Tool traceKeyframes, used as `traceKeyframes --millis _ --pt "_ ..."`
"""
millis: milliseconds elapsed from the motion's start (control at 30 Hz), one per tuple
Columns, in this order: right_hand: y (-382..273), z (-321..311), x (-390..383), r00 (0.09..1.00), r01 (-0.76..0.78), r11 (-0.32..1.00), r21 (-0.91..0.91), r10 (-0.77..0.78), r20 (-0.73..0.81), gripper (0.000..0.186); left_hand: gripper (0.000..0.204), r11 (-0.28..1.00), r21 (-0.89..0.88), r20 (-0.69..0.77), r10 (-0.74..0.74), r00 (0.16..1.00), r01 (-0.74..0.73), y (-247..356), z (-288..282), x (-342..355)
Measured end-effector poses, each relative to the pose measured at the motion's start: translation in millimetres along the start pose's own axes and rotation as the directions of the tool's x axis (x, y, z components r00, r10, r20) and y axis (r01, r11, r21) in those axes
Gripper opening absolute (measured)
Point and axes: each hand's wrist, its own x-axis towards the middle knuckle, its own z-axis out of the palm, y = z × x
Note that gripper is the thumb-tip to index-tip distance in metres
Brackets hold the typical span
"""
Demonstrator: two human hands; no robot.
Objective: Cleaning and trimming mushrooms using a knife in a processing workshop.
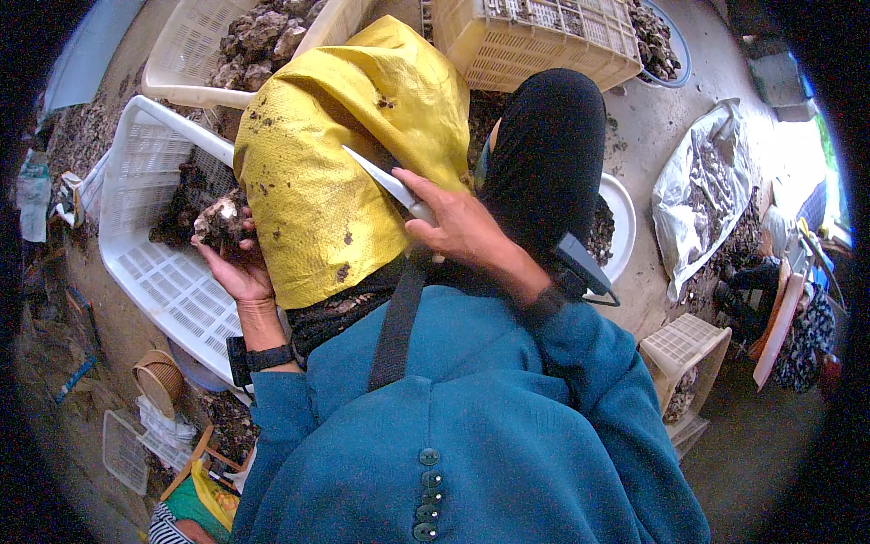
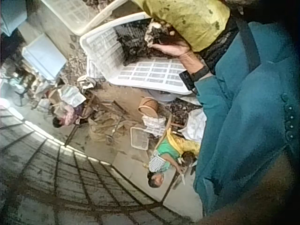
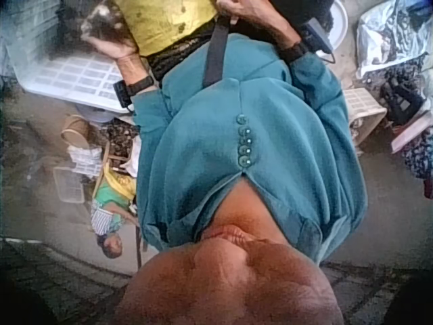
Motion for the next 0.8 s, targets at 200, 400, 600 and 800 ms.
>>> traceKeyframes --millis 200,400,600,800 --pt "-1.4 -1.0 0.0 1.000 -0.027 1.000 0.013 0.027 0.016 0.064 0.070 1.000 0.023 -0.020 0.006 1.000 -0.006 0.1 0.3 0.4" --pt "-0.6 0.0 0.2 0.999 -0.041 0.999 0.004 0.041 0.019 0.064 0.072 1.000 -0.026 -0.004 -0.017 1.000 0.017 1.1 -4.3 1.0" --pt "-2.2 -0.7 0.1 0.997 -0.064 0.997 0.032 0.063 0.035 0.064 0.072 0.999 -0.040 0.030 -0.026 0.999 0.027 1.2 -6.4 1.1" --pt "-2.1 -0.4 -0.4 0.999 -0.036 0.999 0.005 0.036 0.012 0.065 0.071 0.997 -0.065 0.005 -0.040 0.999 0.040 2.4 -9.7 1.9"
